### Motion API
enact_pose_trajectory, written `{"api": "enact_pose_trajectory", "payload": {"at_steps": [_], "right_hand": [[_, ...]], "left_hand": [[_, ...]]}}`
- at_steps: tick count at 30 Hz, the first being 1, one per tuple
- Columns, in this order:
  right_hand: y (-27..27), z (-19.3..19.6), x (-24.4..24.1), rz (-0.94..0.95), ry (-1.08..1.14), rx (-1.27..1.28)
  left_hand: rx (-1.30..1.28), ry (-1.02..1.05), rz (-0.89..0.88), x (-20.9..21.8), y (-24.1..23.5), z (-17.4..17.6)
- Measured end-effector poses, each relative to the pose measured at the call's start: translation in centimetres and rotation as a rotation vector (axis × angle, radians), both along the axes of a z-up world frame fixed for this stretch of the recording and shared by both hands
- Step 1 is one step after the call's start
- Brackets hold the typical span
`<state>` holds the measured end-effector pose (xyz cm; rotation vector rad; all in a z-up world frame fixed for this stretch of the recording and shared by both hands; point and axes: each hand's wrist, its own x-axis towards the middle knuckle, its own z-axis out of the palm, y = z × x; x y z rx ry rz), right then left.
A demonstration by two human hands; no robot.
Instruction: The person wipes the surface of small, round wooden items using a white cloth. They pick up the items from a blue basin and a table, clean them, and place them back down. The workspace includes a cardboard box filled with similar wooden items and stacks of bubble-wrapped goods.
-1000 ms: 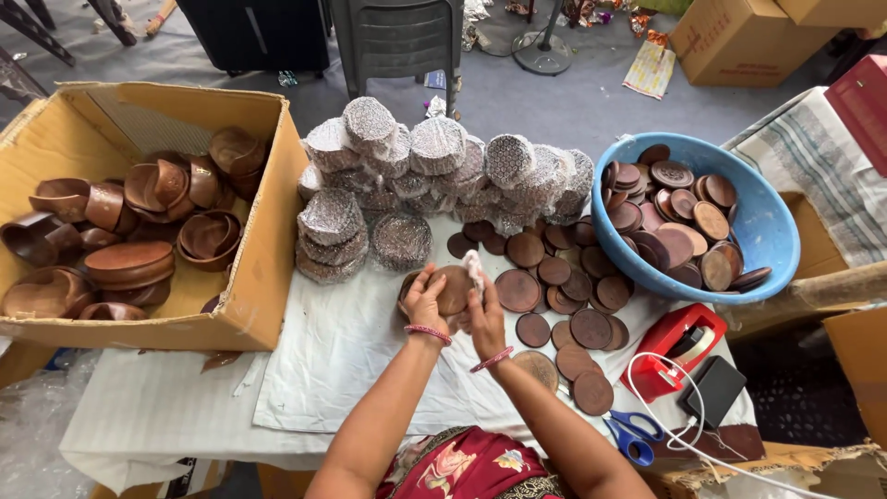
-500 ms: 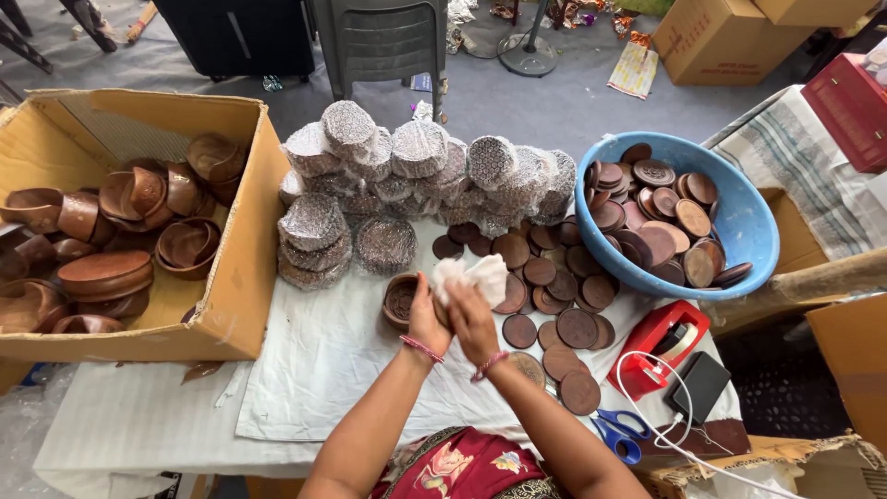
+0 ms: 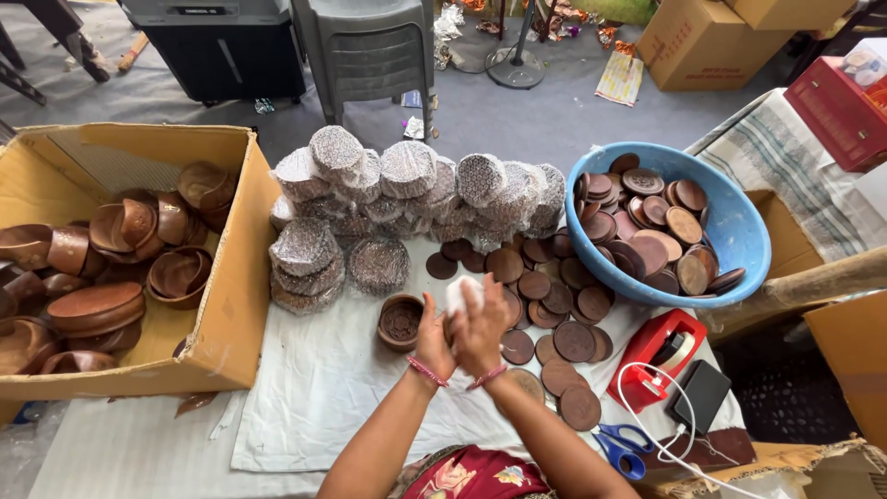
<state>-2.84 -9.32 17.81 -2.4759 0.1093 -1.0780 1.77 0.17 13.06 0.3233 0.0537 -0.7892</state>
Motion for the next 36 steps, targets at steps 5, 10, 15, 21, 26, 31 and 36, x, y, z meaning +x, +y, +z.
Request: {"api": "enact_pose_trajectory", "payload": {"at_steps": [5,10,15,21,26,31,36], "right_hand": [[1.0,0.7,-0.2,0.157,0.085,0.119],[-4.1,-1.7,4.0,0.058,0.215,0.466],[-6.7,-1.3,5.1,0.196,-0.21,1.564],[-3.4,7.6,2.8,0.777,-0.021,2.214],[-2.5,-1.3,2.6,0.346,0.041,0.642],[1.8,0.9,0.2,0.339,0.122,-0.004],[-1.8,-3.8,4.4,0.011,0.118,0.591]], "left_hand": [[0.128,-0.045,0.057,-0.4,0.4,1.6],[0.124,-0.22,-0.08,-1.6,1.1,6.1],[0.318,-0.172,0.204,-1.3,1.5,7.3],[-0.102,0.217,0.142,1.0,-0.5,-3.7],[-0.114,0.191,0.075,-0.4,1.5,4.9],[0.068,0.146,0.152,-0.7,1.2,5.5],[0.179,-0.194,0.137,-1.7,0.0,4.4]]}}
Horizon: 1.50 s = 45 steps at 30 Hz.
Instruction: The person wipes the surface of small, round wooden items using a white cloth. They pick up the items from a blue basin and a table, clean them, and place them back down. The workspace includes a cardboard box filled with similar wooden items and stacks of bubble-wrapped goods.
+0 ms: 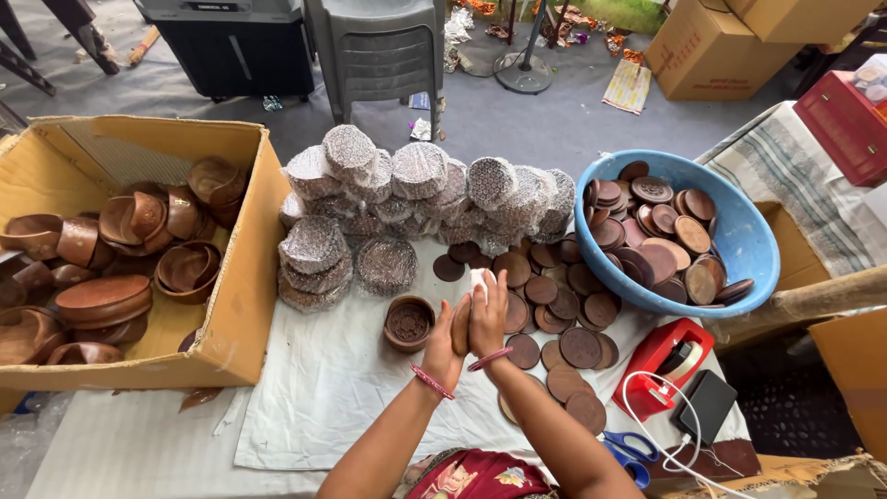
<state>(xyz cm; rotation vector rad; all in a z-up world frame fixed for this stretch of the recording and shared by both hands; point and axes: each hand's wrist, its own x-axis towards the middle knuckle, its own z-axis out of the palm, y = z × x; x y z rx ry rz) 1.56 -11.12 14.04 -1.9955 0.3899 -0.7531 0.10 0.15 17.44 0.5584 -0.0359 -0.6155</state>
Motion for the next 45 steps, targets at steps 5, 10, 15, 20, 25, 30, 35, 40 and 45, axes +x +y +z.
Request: {"api": "enact_pose_trajectory", "payload": {"at_steps": [5,10,15,20,25,30,35,40,45], "right_hand": [[5.0,2.4,-4.3,0.143,-0.046,-0.259],[0.6,-3.0,0.0,0.254,0.004,0.738],[5.5,2.5,-4.5,0.152,0.066,-0.199],[2.1,0.5,-0.5,0.203,-0.01,0.353],[4.1,-0.2,-1.8,0.116,-0.059,0.419],[3.0,2.1,-0.9,0.189,-0.1,0.592],[3.9,1.0,-1.6,0.132,-0.047,0.873],[5.3,6.0,-3.4,0.173,-0.045,0.883],[-0.8,-0.2,0.0,0.219,-0.059,0.973]], "left_hand": [[-0.035,0.268,-0.068,0.3,1.3,1.7],[0.077,-0.035,-0.094,-0.6,1.3,2.3],[-0.015,0.272,-0.1,0.2,1.4,2.6],[0.091,-0.033,-0.048,-0.7,1.3,2.1],[0.068,0.03,-0.051,0.4,0.9,-0.1],[0.249,-0.097,-0.07,-0.1,1.1,1.0],[0.365,-0.272,0.008,0.9,0.2,-0.5],[0.494,-0.383,0.143,0.7,-0.4,-2.1],[0.364,-0.491,0.066,0.3,0.4,-1.4]]}}
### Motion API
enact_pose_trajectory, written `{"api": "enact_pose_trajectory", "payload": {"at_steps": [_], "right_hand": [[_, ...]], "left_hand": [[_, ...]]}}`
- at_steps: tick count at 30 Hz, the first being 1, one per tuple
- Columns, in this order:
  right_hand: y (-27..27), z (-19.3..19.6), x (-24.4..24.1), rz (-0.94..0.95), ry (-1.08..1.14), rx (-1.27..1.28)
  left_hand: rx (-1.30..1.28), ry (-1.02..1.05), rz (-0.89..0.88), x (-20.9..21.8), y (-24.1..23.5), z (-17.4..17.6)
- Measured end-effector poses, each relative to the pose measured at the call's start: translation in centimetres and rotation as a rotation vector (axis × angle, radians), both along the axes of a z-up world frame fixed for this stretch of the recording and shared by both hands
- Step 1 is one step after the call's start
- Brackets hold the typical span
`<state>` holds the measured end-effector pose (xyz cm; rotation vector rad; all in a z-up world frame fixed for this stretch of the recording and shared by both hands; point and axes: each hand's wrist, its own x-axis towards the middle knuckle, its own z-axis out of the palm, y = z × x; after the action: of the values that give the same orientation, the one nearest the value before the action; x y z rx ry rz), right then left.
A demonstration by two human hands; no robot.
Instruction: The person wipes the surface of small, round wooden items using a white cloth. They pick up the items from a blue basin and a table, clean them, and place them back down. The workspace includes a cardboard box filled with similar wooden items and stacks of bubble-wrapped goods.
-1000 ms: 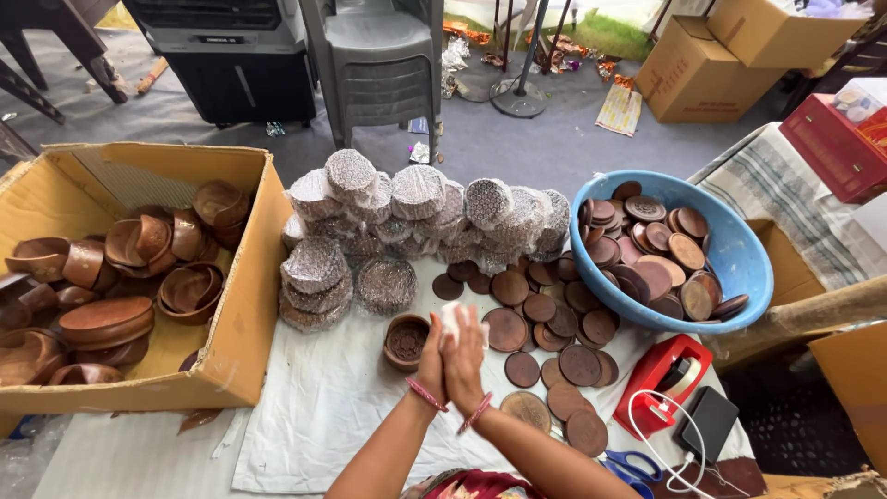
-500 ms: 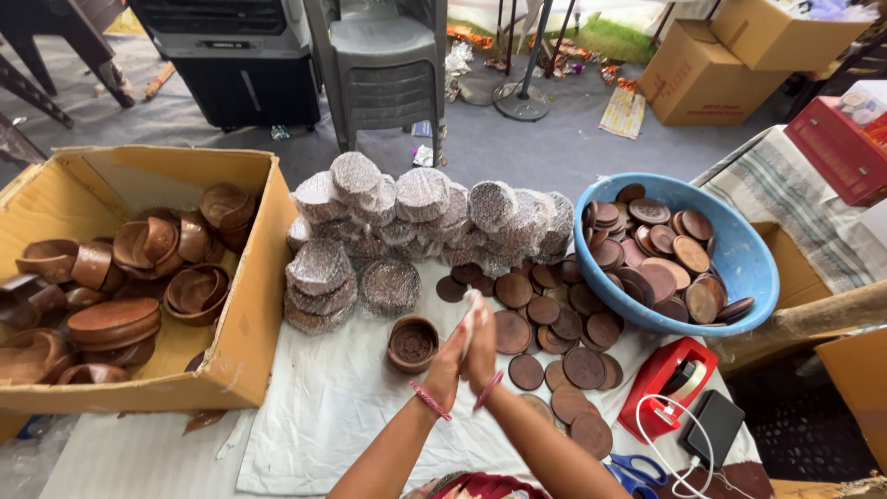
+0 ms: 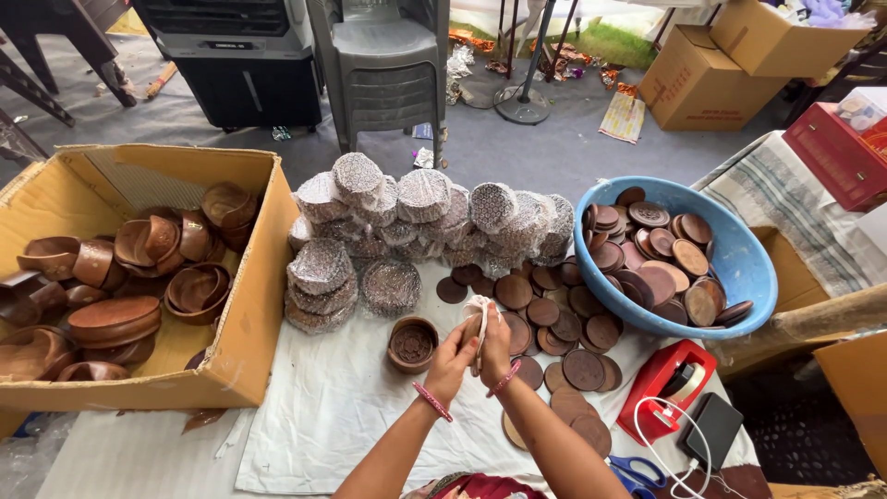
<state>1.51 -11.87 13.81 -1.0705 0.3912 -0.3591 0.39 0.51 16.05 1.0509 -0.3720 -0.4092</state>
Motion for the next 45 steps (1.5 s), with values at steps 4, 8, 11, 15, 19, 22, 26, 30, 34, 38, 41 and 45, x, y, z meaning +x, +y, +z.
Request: {"api": "enact_pose_trajectory", "payload": {"at_steps": [4,8,11,15,19,22,26,30,34,38,41,45], "right_hand": [[3.4,5.1,-2.8,0.013,0.209,-0.073],[5.3,5.2,-4.7,0.076,-0.024,-0.285],[5.1,3.5,-4.8,0.159,0.145,-0.369],[6.5,5.4,-5.2,0.22,0.016,-0.474],[4.3,6.5,-3.0,0.187,0.136,-0.183],[2.8,3.5,-2.7,0.08,0.055,-0.228],[6.7,10.4,-6.6,0.22,0.349,-0.112],[3.1,4.0,-3.3,-0.011,0.012,-0.317],[2.5,5.2,-3.7,-0.077,0.234,-0.429],[5.4,4.6,-6.1,-0.082,-0.057,-1.126],[3.7,5.1,-4.5,-0.021,-0.166,-0.96],[-0.5,3.5,-1.7,0.05,-0.053,-0.355]], "left_hand": [[0.297,-0.045,0.251,0.6,1.5,0.9],[0.853,-0.461,0.625,0.4,1.6,-0.5],[0.389,-0.175,0.474,1.8,0.3,-2.8],[-0.15,0.417,0.189,1.5,-0.8,-5.8],[-0.063,0.537,-0.029,-2.8,-0.5,2.1],[-0.009,0.321,-0.039,-3.7,-0.4,5.3],[-0.103,0.46,-0.02,-1.5,0.2,4.1],[-0.039,0.476,-0.13,-3.6,0.3,4.9],[-0.031,0.395,-0.155,-3.2,0.3,3.7],[-0.305,0.689,-0.151,-1.8,0.6,2.2],[-0.273,0.616,-0.156,-2.1,0.9,3.5],[-0.061,0.312,-0.169,-2.5,2.5,6.1]]}}
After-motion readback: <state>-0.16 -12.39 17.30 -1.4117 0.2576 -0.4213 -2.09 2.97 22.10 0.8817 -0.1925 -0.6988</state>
